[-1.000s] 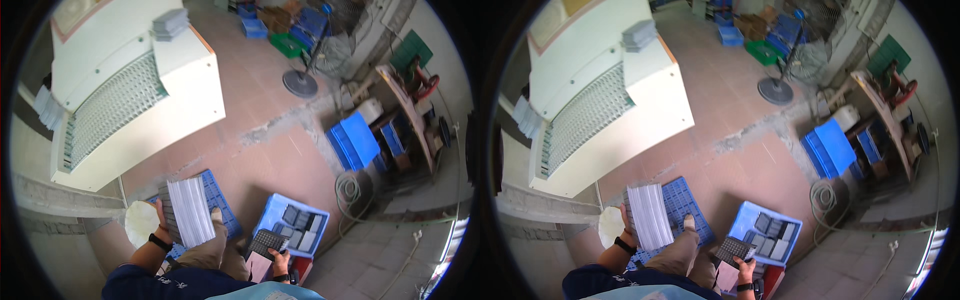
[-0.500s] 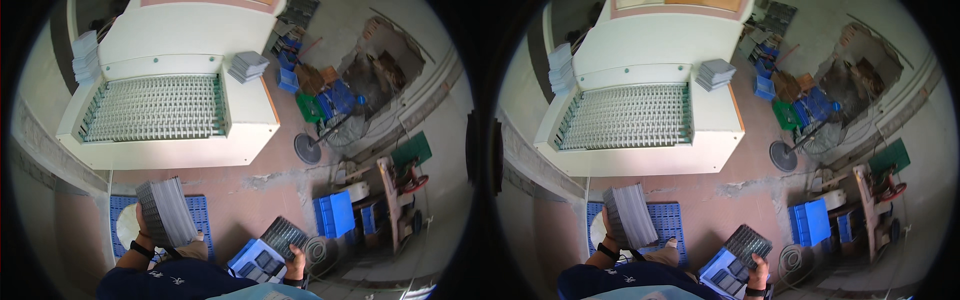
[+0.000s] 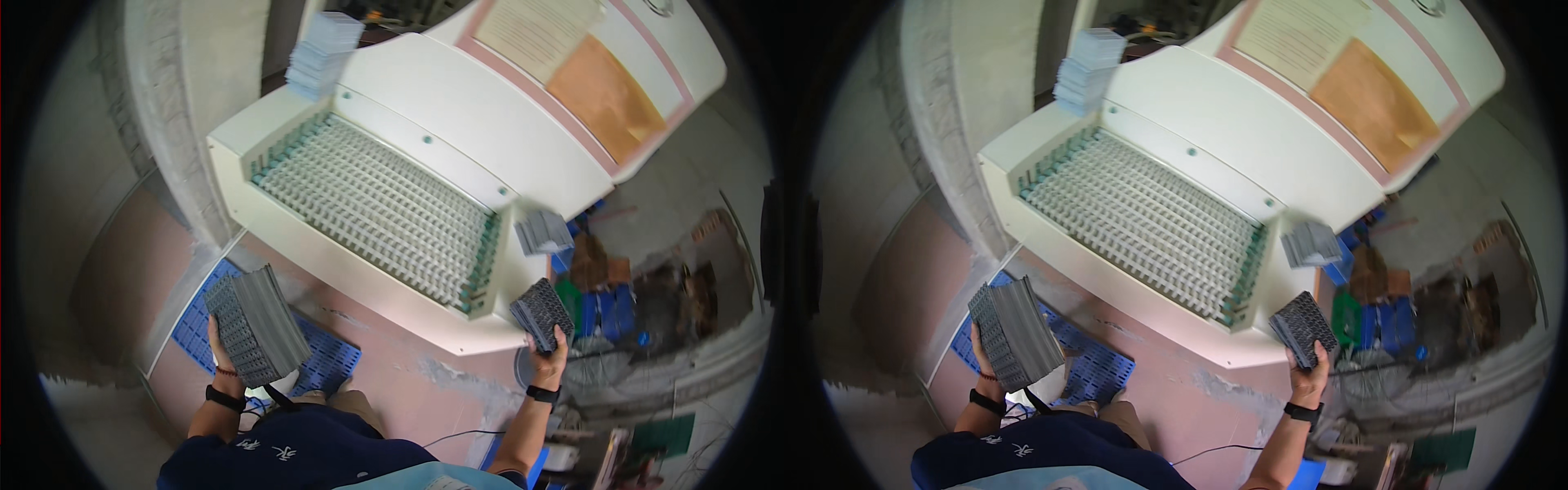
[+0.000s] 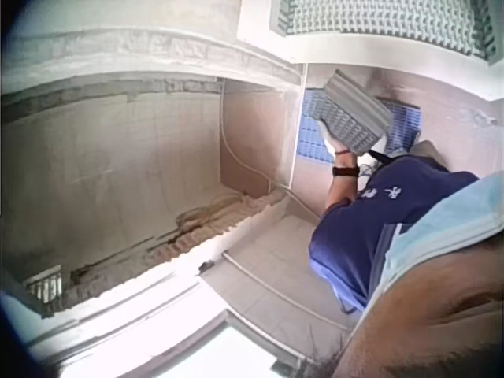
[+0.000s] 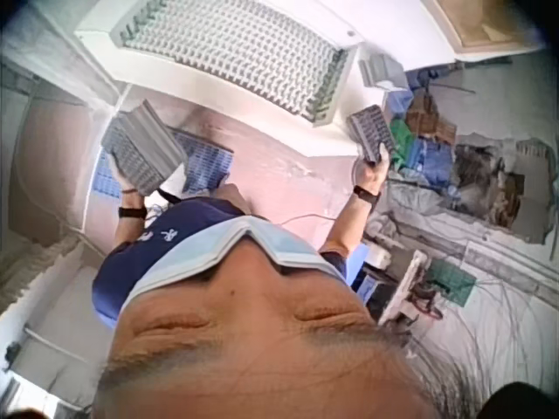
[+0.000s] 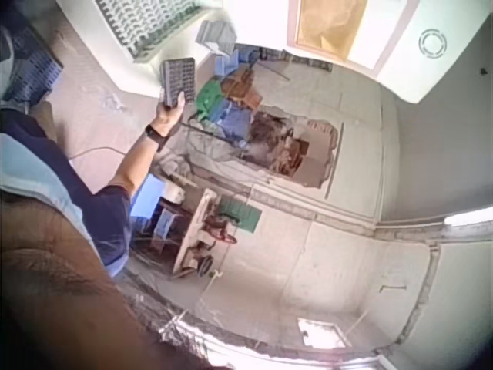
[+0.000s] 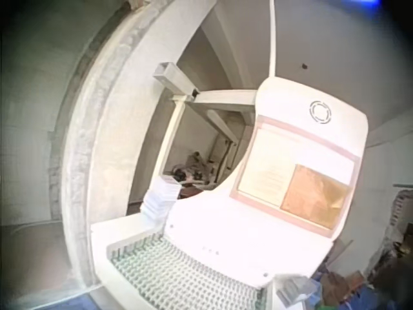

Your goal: The recorder is taking stacks of grey grid-like trays from storage bins on the floor and placing them onto the conveyor-style loading area of a white industrial machine.

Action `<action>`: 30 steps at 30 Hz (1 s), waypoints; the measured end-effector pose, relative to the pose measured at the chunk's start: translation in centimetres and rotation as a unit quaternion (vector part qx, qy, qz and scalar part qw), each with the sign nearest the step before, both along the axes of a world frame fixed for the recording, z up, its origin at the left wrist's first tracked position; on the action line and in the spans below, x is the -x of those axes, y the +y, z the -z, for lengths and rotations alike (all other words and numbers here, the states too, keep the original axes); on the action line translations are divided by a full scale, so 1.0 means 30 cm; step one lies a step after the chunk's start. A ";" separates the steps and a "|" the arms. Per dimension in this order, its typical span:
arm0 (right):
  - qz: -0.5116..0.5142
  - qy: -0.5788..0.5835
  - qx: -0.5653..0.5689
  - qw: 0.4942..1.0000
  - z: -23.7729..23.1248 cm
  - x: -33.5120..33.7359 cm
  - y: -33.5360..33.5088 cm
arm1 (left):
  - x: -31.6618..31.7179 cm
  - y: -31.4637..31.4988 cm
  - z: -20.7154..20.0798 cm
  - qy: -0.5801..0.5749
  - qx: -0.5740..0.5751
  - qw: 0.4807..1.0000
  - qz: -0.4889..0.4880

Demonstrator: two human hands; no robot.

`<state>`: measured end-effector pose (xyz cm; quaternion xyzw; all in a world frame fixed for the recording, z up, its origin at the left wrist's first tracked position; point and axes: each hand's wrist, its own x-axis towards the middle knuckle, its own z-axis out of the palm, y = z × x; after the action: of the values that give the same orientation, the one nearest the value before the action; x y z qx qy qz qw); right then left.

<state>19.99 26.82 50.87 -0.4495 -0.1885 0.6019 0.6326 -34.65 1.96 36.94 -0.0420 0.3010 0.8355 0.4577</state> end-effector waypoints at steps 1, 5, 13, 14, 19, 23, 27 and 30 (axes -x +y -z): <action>-0.037 -0.012 -0.004 0.999 0.004 0.005 0.061 | 0.015 -0.025 -0.006 0.003 -0.004 1.000 -0.030; -0.098 -0.049 0.020 0.994 0.056 -0.048 0.232 | 0.038 -0.098 -0.058 0.042 -0.020 0.992 -0.115; -0.140 -0.702 0.061 0.695 0.006 -0.201 0.325 | 0.029 -0.008 -0.159 0.010 -0.013 0.963 -0.269; -0.055 -0.867 0.062 0.491 -0.088 -0.073 0.284 | 0.019 0.002 -0.168 0.016 0.002 0.960 -0.281; 0.090 -0.770 -0.107 0.622 -0.114 -0.092 0.350 | 0.023 0.125 -0.225 0.070 -0.003 0.952 -0.298; 0.024 -0.681 -0.150 0.717 -0.034 -0.143 0.437 | 0.060 0.182 -0.262 0.078 0.003 0.954 -0.291; 0.072 -0.695 -0.119 0.705 -0.162 -0.022 0.328 | 0.131 0.261 -0.364 0.113 -0.019 0.961 -0.252; 0.108 -0.727 -0.108 0.670 -0.184 -0.041 0.303 | 0.220 0.327 -0.466 0.146 -0.020 0.965 -0.216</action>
<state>21.21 35.91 56.39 -0.6901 -0.6026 -0.0122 0.4006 -41.25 11.77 50.90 0.0255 0.3313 0.9175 0.2185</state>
